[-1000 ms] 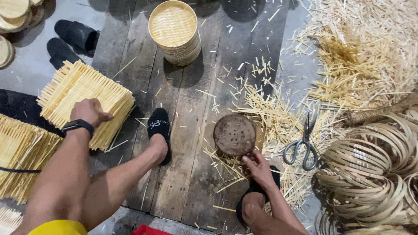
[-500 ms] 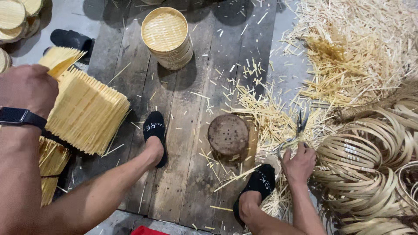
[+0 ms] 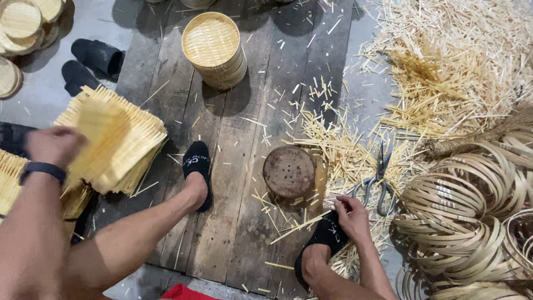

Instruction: The person sits on the floor and repeatedly weaves bamboo strips into a circular mat using a wooden mold and shears. They trim excess strips, stack finished mats, and continue the process with new materials.

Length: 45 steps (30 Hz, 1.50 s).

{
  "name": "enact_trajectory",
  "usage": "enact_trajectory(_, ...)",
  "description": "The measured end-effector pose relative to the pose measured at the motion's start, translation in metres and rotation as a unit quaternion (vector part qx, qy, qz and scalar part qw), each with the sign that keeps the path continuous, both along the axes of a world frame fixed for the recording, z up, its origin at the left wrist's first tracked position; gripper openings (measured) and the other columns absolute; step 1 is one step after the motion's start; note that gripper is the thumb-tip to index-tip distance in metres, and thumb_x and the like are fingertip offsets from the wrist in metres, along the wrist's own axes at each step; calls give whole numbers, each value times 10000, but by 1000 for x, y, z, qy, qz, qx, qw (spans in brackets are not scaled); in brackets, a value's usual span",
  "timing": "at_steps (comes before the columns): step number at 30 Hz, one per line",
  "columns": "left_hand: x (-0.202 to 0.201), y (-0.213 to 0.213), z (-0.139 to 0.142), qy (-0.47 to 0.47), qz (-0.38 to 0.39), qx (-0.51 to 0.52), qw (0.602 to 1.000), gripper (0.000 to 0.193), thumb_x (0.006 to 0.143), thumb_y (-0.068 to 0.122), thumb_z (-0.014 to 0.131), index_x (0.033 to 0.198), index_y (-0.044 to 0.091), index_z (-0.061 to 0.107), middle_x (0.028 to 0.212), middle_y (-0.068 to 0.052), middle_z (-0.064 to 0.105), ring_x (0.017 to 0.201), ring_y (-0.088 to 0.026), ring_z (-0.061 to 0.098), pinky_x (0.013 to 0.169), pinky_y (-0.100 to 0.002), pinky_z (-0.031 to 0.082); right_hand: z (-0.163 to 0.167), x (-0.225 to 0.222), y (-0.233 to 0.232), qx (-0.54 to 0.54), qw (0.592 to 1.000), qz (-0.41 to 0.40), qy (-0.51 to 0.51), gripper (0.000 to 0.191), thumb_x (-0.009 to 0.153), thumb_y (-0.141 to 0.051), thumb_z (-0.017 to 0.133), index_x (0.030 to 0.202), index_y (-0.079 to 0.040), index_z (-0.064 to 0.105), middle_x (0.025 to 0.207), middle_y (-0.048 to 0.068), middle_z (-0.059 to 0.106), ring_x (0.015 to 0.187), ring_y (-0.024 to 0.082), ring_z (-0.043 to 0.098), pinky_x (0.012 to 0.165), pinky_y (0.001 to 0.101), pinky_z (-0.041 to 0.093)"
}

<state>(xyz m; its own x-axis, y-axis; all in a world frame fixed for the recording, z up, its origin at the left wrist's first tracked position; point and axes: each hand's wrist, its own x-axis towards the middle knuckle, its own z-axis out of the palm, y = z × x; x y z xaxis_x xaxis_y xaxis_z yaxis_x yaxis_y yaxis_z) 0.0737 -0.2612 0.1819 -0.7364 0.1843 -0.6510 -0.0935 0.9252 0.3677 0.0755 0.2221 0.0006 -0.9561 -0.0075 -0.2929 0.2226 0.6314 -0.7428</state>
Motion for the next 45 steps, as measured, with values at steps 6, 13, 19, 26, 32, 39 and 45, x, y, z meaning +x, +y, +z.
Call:
enact_trajectory(6,0,13,25,21,-10,0,1000,305,880,83,702,1185,76,719,1221,-181,730,1043,-308,677,756,-391,534,-5,-1,-5,-58,997,-49,6,276,937,-248,710,1119,-45,755,883,62,754,777,134,675,736,291,544)
enact_trajectory(13,-27,53,31,405,-85,68,908,288,906,16,665,1177,97,718,1211,-158,736,1022,-286,677,708,-372,532,31,-23,-23,-380,917,-95,-76,453,1061,-379,564,1222,18,709,925,43,702,784,123,640,724,253,532)
enact_trajectory(19,13,176,-116,436,-246,140,854,366,859,64,675,1225,53,660,1286,-120,693,1160,-278,651,938,-429,531,27,-54,-56,-219,944,-129,-208,343,923,-140,770,1201,18,645,958,123,680,792,191,597,685,320,489)
enact_trajectory(26,-3,152,-174,315,140,137,929,527,786,330,882,1195,131,615,1292,-140,664,1221,-293,589,1054,-480,467,-15,-61,-72,-311,937,-118,-107,346,856,-23,763,1171,51,640,1018,88,742,857,127,692,763,256,578)
enact_trajectory(32,-63,102,-233,4,497,355,792,332,772,125,891,1007,-52,737,883,-64,698,758,-142,634,675,-304,544,-28,-67,-73,-294,946,-113,-80,379,857,-29,765,1201,66,639,1028,90,743,877,106,695,759,232,574)
enact_trajectory(39,-58,103,-231,-14,511,376,773,291,771,79,872,985,-46,721,861,-88,748,727,-138,693,653,-274,576,-32,-67,-72,-255,956,-122,-74,432,841,-65,797,1210,77,624,939,62,723,790,83,658,660,210,541)
enact_trajectory(45,-56,131,-167,322,191,152,914,631,751,155,867,1309,25,602,1217,-163,678,1199,-284,604,1091,-458,435,-33,-66,-75,-253,958,-117,-63,417,854,-61,805,1202,89,629,923,66,705,774,88,630,640,210,511)
